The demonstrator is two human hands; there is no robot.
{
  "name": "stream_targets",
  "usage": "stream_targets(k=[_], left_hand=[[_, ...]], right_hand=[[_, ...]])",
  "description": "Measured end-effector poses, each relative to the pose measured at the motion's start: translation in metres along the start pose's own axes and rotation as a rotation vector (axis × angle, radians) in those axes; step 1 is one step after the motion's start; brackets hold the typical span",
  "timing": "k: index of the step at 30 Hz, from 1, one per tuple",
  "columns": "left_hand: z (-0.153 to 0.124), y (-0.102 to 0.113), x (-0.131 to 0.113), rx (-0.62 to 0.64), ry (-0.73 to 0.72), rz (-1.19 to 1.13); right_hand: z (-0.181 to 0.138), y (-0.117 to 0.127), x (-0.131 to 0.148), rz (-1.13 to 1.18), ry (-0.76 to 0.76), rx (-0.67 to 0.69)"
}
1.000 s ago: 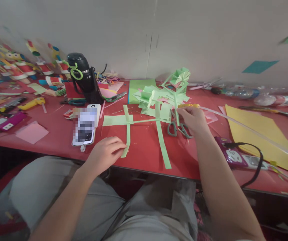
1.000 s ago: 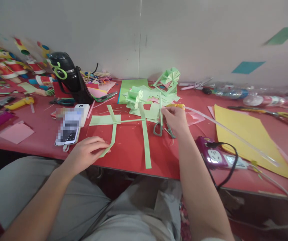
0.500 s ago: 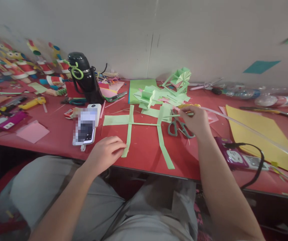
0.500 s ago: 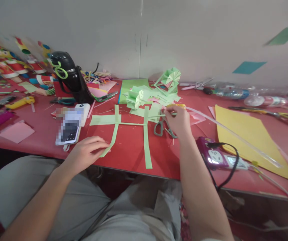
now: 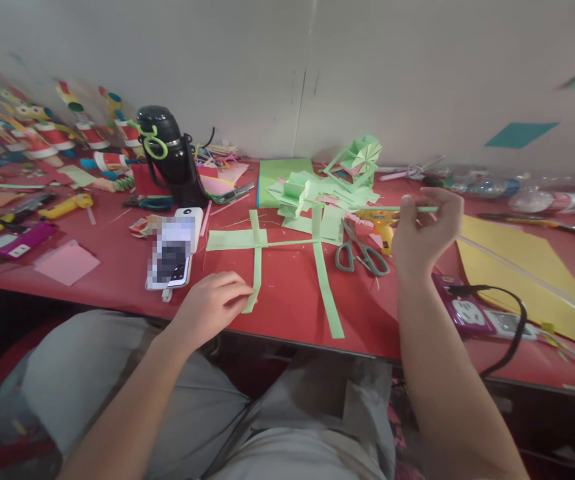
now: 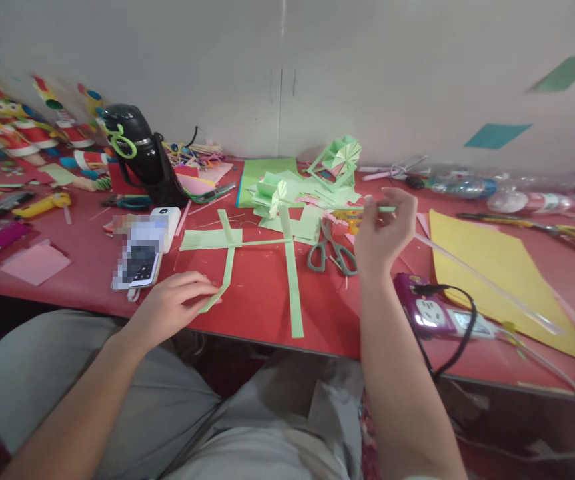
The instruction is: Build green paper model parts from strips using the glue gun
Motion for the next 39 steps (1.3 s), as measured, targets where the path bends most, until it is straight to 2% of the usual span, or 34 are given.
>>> stream_targets(k=[5,8,11,14,19,22,24,27,29,31,36,39], left_hand=[[0.001,-0.001,0.0,0.002,-0.004,-0.002],[0.001,-0.001,0.0,0.001,0.003,0.0],[0.001,0.0,-0.001,0.006,0.004,0.005],[0.0,0.001,-0.002,0.008,0.003,0.01],[0.001,0.002,-0.002,0.003,-0.001,0.01],[0.0,0.001,-0.002,0.004,-0.003,0.01],[0.0,0.001,-0.001,0.009,0.001,0.011],[0.0,0.001,-0.001,0.01,0.005,0.009],[0.001,0.001,-0.001,0.003,0.006,0.009],[0.001,0.002,-0.001,-0.008,0.001,0.013],[0.001,0.002,-0.002,-0.013,0.003,0.027],[0.001,0.002,-0.001,-0.003,0.015,0.034]], right_hand=[[0.004,0.006,0.001,-0.075,0.077,-0.091],[0.007,0.009,0.004,0.009,0.13,-0.193],[0.008,0.01,0.004,0.101,0.107,-0.247],[0.009,0.01,0.006,0.08,0.097,-0.235],[0.009,0.005,0.008,-0.011,0.078,-0.099],[0.005,-0.004,0.015,0.114,0.077,0.054],[-0.001,-0.018,0.024,0.245,0.069,0.299],[-0.02,-0.04,0.041,0.369,0.06,0.736],[-0.032,-0.048,0.053,0.432,0.081,0.923],[-0.043,-0.053,0.063,0.481,0.101,1.032],[-0.069,-0.067,0.078,0.478,0.081,1.18],[-0.085,-0.076,0.093,0.471,0.132,1.284]])
Point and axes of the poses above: each hand's wrist, its own z-axis towards the middle knuckle, its own y-axis out of the back of the hand, x = y × z, the point moved 6 cm from there along z, towards the middle knuckle, and after that the axes turned 14 degrees about y, right-handed, at the moved point
